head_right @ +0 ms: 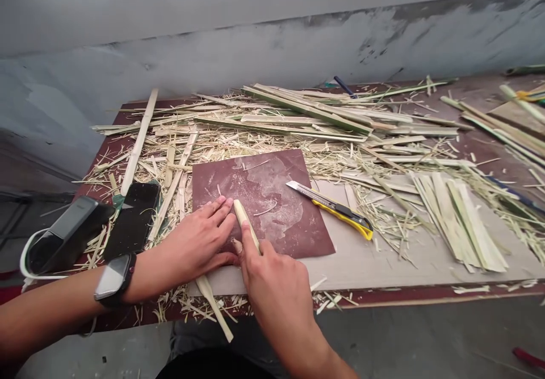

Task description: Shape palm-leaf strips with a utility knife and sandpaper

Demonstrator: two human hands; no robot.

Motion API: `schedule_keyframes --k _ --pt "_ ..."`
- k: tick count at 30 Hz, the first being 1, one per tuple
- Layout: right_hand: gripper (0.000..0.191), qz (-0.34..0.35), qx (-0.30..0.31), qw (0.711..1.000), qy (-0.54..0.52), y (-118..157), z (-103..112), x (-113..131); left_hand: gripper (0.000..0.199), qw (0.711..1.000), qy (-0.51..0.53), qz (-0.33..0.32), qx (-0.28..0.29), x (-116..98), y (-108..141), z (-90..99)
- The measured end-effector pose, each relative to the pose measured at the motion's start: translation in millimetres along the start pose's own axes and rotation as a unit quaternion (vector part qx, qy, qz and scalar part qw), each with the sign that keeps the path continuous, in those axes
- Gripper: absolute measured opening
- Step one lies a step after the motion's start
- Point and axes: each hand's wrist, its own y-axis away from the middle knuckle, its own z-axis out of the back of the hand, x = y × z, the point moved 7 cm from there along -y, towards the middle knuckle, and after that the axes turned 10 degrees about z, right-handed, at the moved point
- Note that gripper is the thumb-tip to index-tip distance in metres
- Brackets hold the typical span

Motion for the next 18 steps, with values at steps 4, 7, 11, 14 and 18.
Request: schedule_keyframes --k 4,7,11,14,18 --pt "0.045 -0.012 0.019 1.0 0.0 -5 -2 -2 0.075 1.0 -0.005 0.001 -0.009 1 0 -1.2" --pt "0.043 -0.005 -0.012 1.0 0.004 2 0 -1 0.077 1.0 -0.008 0.003 -0.018 1 0 -2.6" --pt "0.04 -0.011 -0.043 0.999 -0.009 4 3 -3 0.08 0.999 -0.009 -0.003 -0.032 1 1 -4.3" --pt "0.043 -0.034 -0.016 0.999 -0.025 -5 0 -7 0.078 0.999 -0.005 0.0 -0.042 3 1 -4.3" --pt "0.044 -0.033 -0.017 0.999 -0.02 -2 1 -7 0.077 0.999 -0.007 0.0 -0.036 2 1 -4.3"
